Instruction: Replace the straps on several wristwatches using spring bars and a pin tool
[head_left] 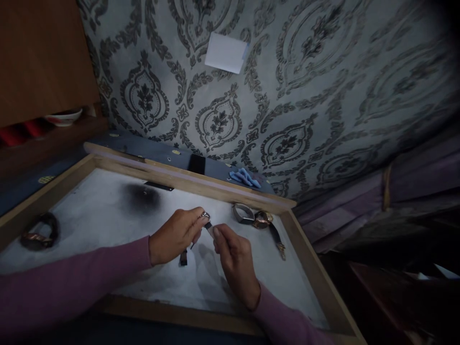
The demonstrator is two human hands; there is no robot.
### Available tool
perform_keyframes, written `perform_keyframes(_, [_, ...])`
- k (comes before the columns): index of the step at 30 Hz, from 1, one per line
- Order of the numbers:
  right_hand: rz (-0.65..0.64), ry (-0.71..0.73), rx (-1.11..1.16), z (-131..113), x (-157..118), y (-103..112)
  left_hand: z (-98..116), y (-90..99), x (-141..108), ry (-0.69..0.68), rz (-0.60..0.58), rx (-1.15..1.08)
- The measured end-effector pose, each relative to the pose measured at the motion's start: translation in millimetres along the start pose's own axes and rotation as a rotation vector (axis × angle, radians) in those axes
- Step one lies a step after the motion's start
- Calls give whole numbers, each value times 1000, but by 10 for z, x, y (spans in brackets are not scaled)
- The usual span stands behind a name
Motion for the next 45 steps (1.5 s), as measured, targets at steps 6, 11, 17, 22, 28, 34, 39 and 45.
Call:
perform_keyframes(6, [18,118,-103,-78,-28,12,-60,-39,26,80,-33,-110])
perform_keyframes(11, [-50,20,13,18,21,-13,-133,-69,15,99,-36,-140])
perform_keyframes(17, [-193,-156,290,134,54,-105,4,-11,-3,-12,-13,-47])
perform_keyframes(22, [-56,61,-20,-19,19,8,-22,-41,0,38,-36,-123])
perform_keyframes(28, [-14,169,-127,-74,-14,23,-157,-128,8,130,-89,-302])
perform_keyframes(34, [-210,-97,234,111,65,-94,-83,-43,5,34,-24,-196])
perform_keyframes(39, [-103,88,-9,-22,45,11,-87,-78,4,62,-48,-270])
perform_keyframes(45, [-23,281,-201,-136,-20,45,-120,-146,18,130,-144,-415])
Point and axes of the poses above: each hand's wrist, its own x-axis towards the middle knuckle, its own y-axis out of the back of the hand, z = x × y, the point moved 10 cm from there along x, towards the middle knuckle, and after that the axes turned 5 degrees about -y, right-handed, at the moved point
